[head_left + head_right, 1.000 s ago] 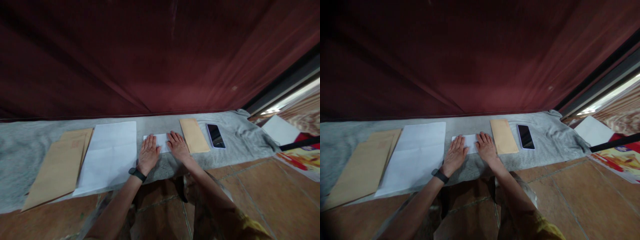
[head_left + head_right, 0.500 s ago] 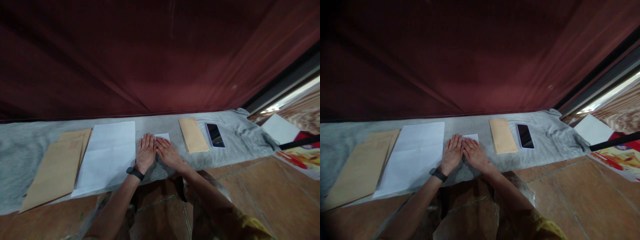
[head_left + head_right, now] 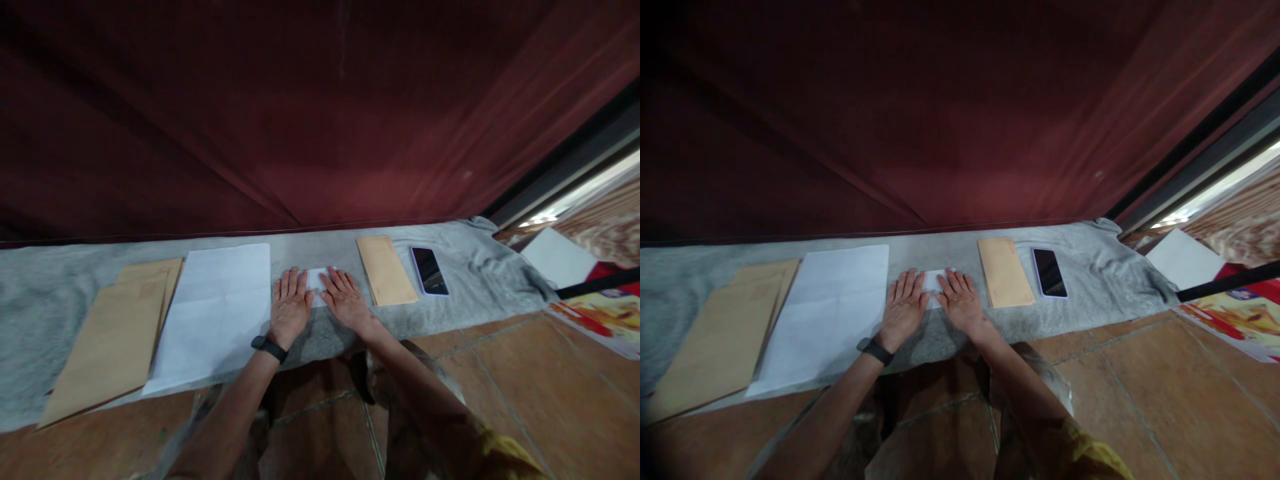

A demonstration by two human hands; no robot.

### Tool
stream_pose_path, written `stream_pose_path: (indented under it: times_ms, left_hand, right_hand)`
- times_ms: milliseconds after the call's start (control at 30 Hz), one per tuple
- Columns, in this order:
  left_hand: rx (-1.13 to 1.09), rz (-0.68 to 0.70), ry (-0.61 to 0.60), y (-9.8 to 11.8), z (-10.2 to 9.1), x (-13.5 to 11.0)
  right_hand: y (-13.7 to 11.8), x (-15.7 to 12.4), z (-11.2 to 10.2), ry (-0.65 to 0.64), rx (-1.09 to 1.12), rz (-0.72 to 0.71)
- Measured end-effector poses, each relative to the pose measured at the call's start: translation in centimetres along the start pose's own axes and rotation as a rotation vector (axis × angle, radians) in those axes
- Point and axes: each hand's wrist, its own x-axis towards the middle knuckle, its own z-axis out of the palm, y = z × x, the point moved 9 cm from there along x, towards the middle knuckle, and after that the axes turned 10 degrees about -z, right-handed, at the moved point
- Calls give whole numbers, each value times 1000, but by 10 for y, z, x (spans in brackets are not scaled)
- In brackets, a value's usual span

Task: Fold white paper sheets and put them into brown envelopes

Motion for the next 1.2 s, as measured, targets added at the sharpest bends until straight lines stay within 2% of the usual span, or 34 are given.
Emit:
stream_pose_path:
  times_ms: [267, 533, 767, 967, 1200]
  left_hand:
    - [7, -43, -1, -5, 1, -4]
    - [-1, -99, 15, -13, -2, -12]
    - [12, 0, 2, 0, -13, -12]
    - [25, 32, -20, 7, -12, -12]
    - [0, 45, -13, 7, -11, -12]
  right_hand:
    - [21, -4, -2, -8, -19, 71]
    - [29, -5, -5, 13, 5, 150]
    - [35, 0, -16, 33, 98, 276]
    - [36, 4, -23, 58, 150, 355]
    - [40, 2, -22, -88, 157, 491]
